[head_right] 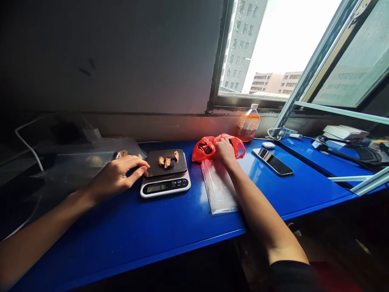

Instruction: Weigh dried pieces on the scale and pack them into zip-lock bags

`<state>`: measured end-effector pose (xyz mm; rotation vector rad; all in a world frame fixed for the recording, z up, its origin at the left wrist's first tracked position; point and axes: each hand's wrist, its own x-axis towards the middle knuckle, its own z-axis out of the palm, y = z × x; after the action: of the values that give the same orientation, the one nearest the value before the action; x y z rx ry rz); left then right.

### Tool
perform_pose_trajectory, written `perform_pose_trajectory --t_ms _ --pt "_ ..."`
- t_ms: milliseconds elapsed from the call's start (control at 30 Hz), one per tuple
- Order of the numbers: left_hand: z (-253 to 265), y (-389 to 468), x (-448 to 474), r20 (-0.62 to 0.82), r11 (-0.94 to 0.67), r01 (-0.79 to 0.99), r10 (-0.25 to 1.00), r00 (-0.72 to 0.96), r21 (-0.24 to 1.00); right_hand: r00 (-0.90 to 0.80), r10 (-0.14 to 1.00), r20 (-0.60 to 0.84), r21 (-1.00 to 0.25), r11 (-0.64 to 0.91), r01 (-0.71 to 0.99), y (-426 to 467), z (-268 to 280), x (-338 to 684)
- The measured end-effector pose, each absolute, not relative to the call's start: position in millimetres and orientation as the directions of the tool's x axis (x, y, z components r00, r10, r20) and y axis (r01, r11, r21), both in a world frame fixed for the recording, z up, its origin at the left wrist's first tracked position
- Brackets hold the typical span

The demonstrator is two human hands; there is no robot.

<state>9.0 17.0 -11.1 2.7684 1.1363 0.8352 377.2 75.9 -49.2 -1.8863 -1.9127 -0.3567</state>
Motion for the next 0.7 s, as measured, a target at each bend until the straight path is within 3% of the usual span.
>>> perform_pose_trajectory --t_ms 467,700 --pt "-9 15 10 0.464 -0.736 0.636 0.659 0.593 0.233 0.054 0.857 0.513 -0.295 0.116 0.949 71 -43 398" --pt "-9 14 11 0.454 -0.741 0.631 0.654 0.605 0.228 -0.127 0.86 0.494 -0.286 0.299 0.91 81 -45 376"
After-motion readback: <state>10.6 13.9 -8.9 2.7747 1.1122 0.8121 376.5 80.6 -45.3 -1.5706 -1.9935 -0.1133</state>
